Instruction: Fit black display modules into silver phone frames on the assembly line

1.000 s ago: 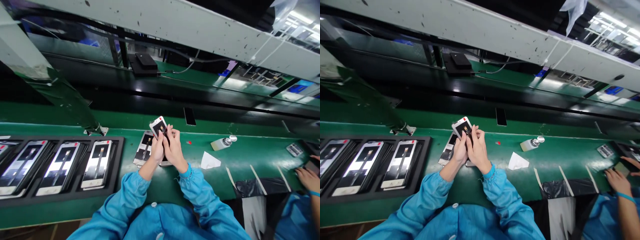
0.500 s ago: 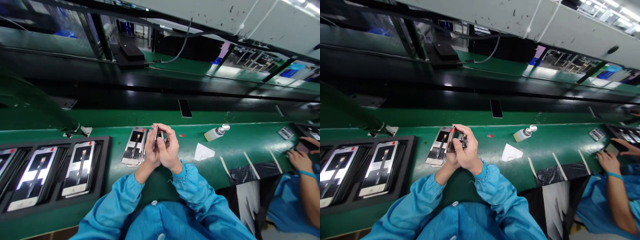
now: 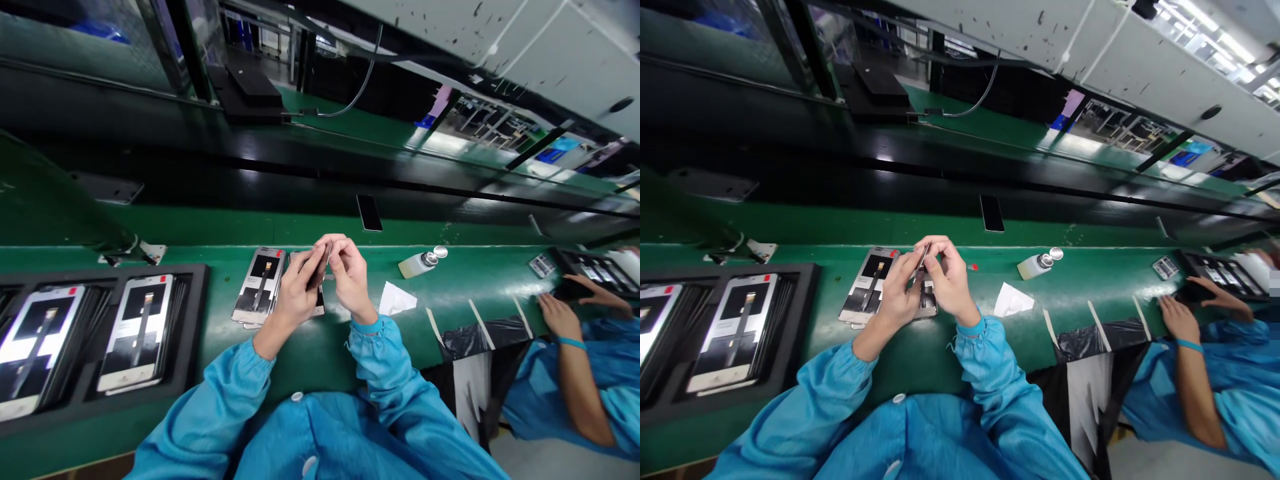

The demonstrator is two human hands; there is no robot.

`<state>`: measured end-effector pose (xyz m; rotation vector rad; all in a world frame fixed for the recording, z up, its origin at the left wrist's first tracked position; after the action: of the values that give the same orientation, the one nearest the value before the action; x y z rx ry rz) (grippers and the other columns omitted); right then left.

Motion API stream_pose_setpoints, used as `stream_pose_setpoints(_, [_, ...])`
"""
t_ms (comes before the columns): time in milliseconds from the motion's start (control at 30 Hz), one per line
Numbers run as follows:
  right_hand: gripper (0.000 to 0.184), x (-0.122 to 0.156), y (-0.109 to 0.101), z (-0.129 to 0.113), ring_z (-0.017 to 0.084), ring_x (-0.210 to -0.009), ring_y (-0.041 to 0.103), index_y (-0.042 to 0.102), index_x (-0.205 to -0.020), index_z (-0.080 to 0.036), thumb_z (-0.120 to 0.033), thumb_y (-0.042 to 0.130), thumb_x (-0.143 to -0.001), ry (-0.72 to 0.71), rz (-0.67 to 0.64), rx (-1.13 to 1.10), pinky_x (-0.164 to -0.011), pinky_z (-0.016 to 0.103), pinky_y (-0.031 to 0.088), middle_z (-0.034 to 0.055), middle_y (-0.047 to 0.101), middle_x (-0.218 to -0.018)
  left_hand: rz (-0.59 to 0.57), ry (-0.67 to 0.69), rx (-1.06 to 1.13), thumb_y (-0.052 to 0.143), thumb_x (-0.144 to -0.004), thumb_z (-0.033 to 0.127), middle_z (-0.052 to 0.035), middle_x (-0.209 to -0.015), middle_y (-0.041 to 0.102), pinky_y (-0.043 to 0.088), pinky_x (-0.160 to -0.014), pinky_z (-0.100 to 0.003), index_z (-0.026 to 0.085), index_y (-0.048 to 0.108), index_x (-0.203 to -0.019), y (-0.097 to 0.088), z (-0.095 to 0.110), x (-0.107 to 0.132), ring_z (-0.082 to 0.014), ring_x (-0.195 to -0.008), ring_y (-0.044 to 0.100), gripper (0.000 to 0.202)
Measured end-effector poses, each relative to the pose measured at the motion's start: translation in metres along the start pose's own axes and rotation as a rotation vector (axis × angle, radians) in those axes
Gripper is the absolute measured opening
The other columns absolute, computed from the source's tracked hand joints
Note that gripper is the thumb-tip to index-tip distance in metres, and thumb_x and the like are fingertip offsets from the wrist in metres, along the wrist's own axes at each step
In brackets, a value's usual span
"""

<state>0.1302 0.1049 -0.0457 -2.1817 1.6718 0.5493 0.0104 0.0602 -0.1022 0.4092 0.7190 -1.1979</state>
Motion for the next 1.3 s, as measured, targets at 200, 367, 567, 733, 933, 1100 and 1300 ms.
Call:
stream_pose_setpoints(200, [0.034,-0.007,-0.038,-0.013,0.026,-0.111,0.067,0.061,-0.093,-0.026,-0.055,0.067,-0.111,-0.119,-0.035,0.227,-0.102,0.046,0.055,0.007,0.066,-0.114,0.033,-0.243,0.126,0.069,-0.108,0.044,-0.0119,-0.116,0.086,0.07,-0.093,-0.037,0.026,0.084,-0.13,0.006,-0.008,-0.004,-0.0251,-0.101,0.084,0.032])
stream_pose_setpoints(367, [0.048,-0.002,-0.112,0.041,0.026,-0.101,0.063,0.057,-0.09,-0.027,-0.072,0.057,-0.107,0.142,0.0,0.513,-0.094,0.044,0.055,0.0069,0.061,-0.106,0.252,-0.477,0.247,0.058,-0.113,0.063,-0.0095,-0.091,0.082,0.069,-0.076,-0.031,0.02,0.079,-0.104,-0.018,-0.025,-0.01,-0.0197,-0.077,0.08,0.049])
stream_pose_setpoints(567, [0.053,0.02,-0.143,0.125,0.027,-0.091,0.057,0.057,-0.08,-0.027,-0.076,0.061,-0.1,0.367,-0.099,0.692,-0.095,0.046,0.054,0.0051,0.059,-0.089,0.383,-0.595,0.429,0.08,-0.096,0.071,-0.0086,-0.084,0.079,0.07,-0.074,-0.03,0.016,0.08,-0.094,-0.035,-0.031,-0.019,-0.018,-0.07,0.078,0.054])
stream_pose_setpoints(733, [0.042,0.031,-0.151,0.147,0.029,-0.097,0.058,0.06,-0.079,-0.028,-0.061,0.063,-0.105,0.439,-0.15,0.759,-0.1,0.047,0.053,0.0068,0.063,-0.09,0.42,-0.582,0.444,0.082,-0.094,0.073,-0.0099,-0.086,0.08,0.071,-0.071,-0.032,0.015,0.079,-0.094,-0.033,-0.033,-0.016,-0.0196,-0.07,0.079,0.058])
stream_pose_setpoints(933, [0.033,0.034,-0.159,0.153,0.03,-0.103,0.059,0.064,-0.082,-0.027,-0.05,0.066,-0.106,0.458,-0.176,0.823,-0.098,0.046,0.051,0.0074,0.068,-0.093,0.426,-0.597,0.468,0.082,-0.095,0.072,-0.0097,-0.09,0.083,0.072,-0.066,-0.032,0.017,0.079,-0.094,-0.03,-0.041,-0.011,-0.0198,-0.07,0.08,0.055])
stream_pose_setpoints(1100, [0.026,0.033,-0.16,0.156,0.029,-0.104,0.06,0.065,-0.084,-0.026,-0.04,0.066,-0.106,0.467,-0.176,0.899,-0.1,0.045,0.051,0.0083,0.067,-0.096,0.421,-0.599,0.448,0.082,-0.094,0.074,-0.0075,-0.086,0.081,0.072,-0.069,-0.031,0.017,0.08,-0.092,-0.03,-0.042,-0.01,-0.0179,-0.067,0.078,0.056])
stream_pose_setpoints(1300, [0.023,0.037,-0.158,0.152,0.03,-0.108,0.061,0.062,-0.087,-0.025,-0.036,0.068,-0.105,0.468,-0.128,1.004,-0.105,0.044,0.05,0.0096,0.064,-0.105,0.417,-0.617,0.46,0.083,-0.094,0.071,-0.0087,-0.088,0.08,0.073,-0.072,-0.035,0.016,0.076,-0.094,-0.027,-0.042,-0.009,-0.019,-0.068,0.078,0.056])
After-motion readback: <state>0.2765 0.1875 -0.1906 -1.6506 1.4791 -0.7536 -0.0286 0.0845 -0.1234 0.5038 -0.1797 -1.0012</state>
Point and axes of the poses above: each hand's wrist, its own x-axis away from the middle knuckle, its own y-axis out of the palm, z = x × y, the point moved 10 cm from there along -x, towards the middle knuckle
